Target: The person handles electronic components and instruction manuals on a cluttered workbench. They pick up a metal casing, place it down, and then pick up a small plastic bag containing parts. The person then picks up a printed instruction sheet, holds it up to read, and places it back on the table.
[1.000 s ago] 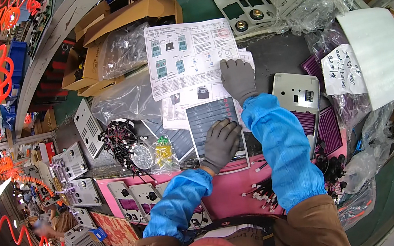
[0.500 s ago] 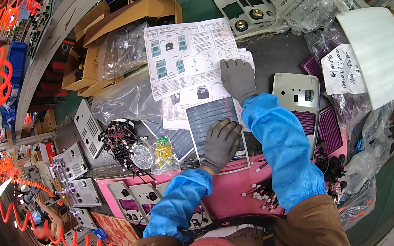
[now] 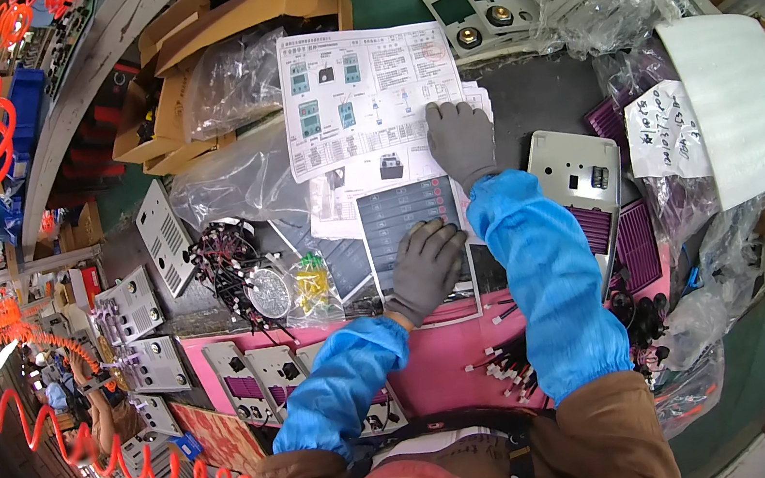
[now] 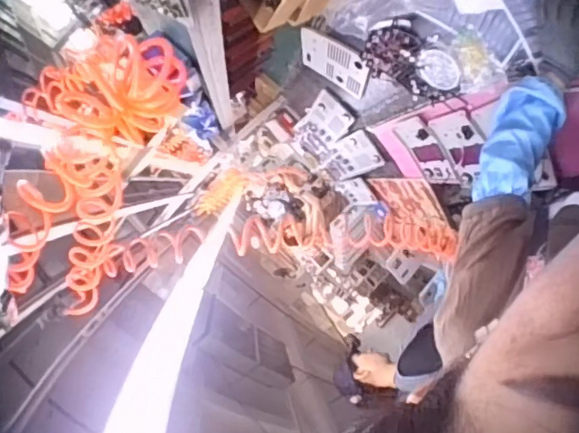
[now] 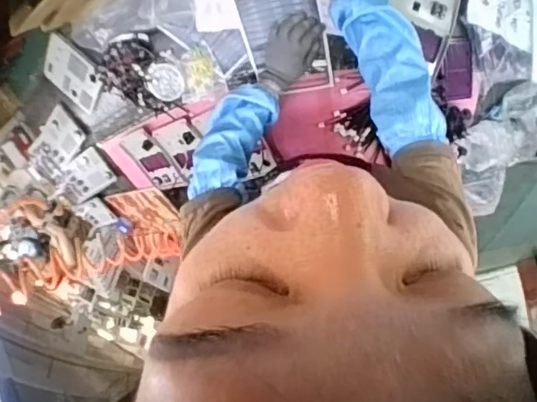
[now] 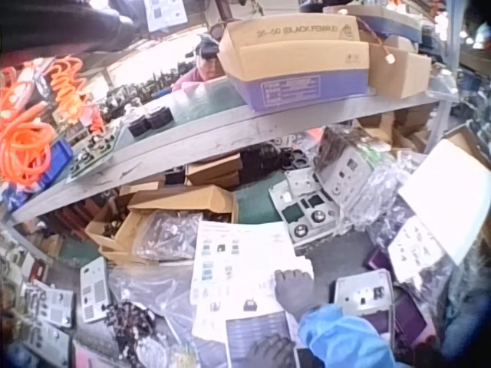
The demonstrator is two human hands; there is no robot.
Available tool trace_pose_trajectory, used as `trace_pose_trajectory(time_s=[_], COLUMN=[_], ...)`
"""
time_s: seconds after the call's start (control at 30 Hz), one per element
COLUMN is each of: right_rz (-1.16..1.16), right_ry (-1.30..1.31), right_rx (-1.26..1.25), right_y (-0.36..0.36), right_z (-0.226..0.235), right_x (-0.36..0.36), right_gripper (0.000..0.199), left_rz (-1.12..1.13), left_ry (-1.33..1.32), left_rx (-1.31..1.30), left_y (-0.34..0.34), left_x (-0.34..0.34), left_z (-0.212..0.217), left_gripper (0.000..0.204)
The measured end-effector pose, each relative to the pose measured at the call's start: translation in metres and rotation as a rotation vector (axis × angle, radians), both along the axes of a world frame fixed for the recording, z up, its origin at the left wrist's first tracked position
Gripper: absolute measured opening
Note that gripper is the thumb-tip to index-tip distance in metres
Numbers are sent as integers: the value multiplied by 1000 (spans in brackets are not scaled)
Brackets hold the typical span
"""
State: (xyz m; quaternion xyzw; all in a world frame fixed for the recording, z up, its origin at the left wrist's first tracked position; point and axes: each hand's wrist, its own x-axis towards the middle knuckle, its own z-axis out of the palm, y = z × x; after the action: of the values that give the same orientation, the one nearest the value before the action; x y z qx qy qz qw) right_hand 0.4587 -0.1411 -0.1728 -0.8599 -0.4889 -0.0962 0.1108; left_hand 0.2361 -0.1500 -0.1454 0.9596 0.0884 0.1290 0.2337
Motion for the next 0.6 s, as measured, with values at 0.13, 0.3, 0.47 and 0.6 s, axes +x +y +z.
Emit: trace_pose_trajectory(time_s=[0.13, 0.3, 0.47, 0.6], right_rz=[9, 1, -6, -1], right_ry=[-1, 7, 25, 28], right_rx=[-3, 1, -18, -19], right_y=[0, 0, 0, 0], right_z=[0, 5, 9, 11], right_x=[1, 1, 0, 0], right_gripper=[36, 34, 32, 32], left_rz=[-1, -4, -2, 5], left_ry=[-16, -12, -10, -19], left_rx=[7, 0, -1, 5], left_y=[0, 1, 1, 1], left_x=[-1, -2, -2, -2], left_z=[-3, -2, -1, -2], left_gripper=[37, 39, 41, 41])
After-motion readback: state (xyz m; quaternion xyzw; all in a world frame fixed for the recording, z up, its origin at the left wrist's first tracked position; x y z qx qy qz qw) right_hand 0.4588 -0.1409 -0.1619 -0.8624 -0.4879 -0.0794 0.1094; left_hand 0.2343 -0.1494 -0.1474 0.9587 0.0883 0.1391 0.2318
